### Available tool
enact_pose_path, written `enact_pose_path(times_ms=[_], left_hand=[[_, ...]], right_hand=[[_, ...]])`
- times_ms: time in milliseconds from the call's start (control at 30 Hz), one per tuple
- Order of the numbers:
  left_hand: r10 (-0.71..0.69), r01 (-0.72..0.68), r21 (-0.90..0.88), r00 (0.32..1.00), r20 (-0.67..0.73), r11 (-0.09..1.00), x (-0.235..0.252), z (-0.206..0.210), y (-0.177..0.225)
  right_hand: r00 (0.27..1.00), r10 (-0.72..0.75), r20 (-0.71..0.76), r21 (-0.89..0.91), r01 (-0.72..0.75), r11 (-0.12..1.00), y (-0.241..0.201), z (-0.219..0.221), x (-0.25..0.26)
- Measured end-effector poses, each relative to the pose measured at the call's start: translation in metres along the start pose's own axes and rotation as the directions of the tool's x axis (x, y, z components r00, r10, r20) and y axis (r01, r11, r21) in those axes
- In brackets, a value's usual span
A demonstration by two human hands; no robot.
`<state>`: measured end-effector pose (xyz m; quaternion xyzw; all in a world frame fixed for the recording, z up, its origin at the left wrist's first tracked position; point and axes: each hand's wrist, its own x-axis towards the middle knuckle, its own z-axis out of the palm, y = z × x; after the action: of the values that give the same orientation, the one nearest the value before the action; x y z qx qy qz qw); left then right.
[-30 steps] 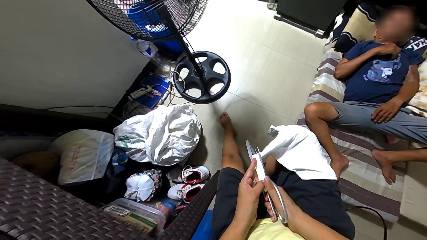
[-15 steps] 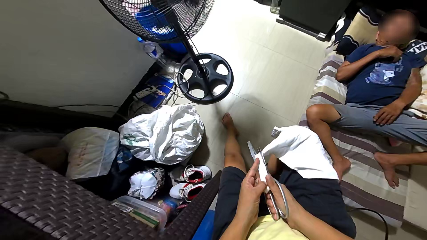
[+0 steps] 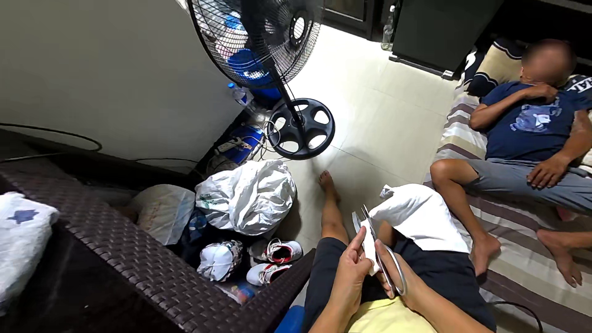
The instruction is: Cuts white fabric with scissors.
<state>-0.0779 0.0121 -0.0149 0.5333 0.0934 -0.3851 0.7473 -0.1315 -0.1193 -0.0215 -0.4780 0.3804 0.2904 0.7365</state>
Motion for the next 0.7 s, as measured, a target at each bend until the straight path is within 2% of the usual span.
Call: enact_pose_path(times_ms=[133,200,233,300,400,533,633,700], left_hand=[[0.019,-0.02,0.017,1.0,0.016,1.0,-0.012,0.005,0.008],[0.089,-0.092,0.057,0.995,0.048,0.994,-0.018,0.003,0.018],[0.132,-0.138,0.071,0.988,0.083,0.988,-0.02,0.003,0.025],[0.202,-0.218,0.067,0.96,0.192,0.974,-0.025,0.003,0.043],[0.285,-0.326,0.039,0.875,0.392,0.945,-0.03,0.01,0.071],[0.367,-0.449,0.035,0.772,0.519,0.893,-0.033,0.031,0.097],[0.417,-0.533,0.084,0.743,0.524,0.842,-0.033,0.046,0.111],[0.41,-0.529,0.113,0.759,0.506,0.841,-0.034,0.052,0.119]], right_hand=[[1.0,-0.007,-0.01,0.001,0.007,1.0,-0.004,-0.005,-0.004],[0.994,-0.11,-0.024,-0.091,0.107,0.99,-0.012,-0.011,-0.017],[0.976,-0.209,-0.063,-0.148,0.198,0.969,-0.02,-0.015,-0.027],[0.886,-0.452,-0.105,-0.237,0.419,0.877,-0.044,-0.025,-0.047],[0.734,-0.679,-0.006,-0.288,0.649,0.704,-0.089,-0.038,-0.076],[0.628,-0.751,0.201,-0.195,0.778,0.598,-0.127,-0.031,-0.106],[0.603,-0.772,0.201,-0.155,0.798,0.583,-0.14,-0.018,-0.112],[0.599,-0.777,0.196,-0.151,0.801,0.579,-0.149,-0.013,-0.113]])
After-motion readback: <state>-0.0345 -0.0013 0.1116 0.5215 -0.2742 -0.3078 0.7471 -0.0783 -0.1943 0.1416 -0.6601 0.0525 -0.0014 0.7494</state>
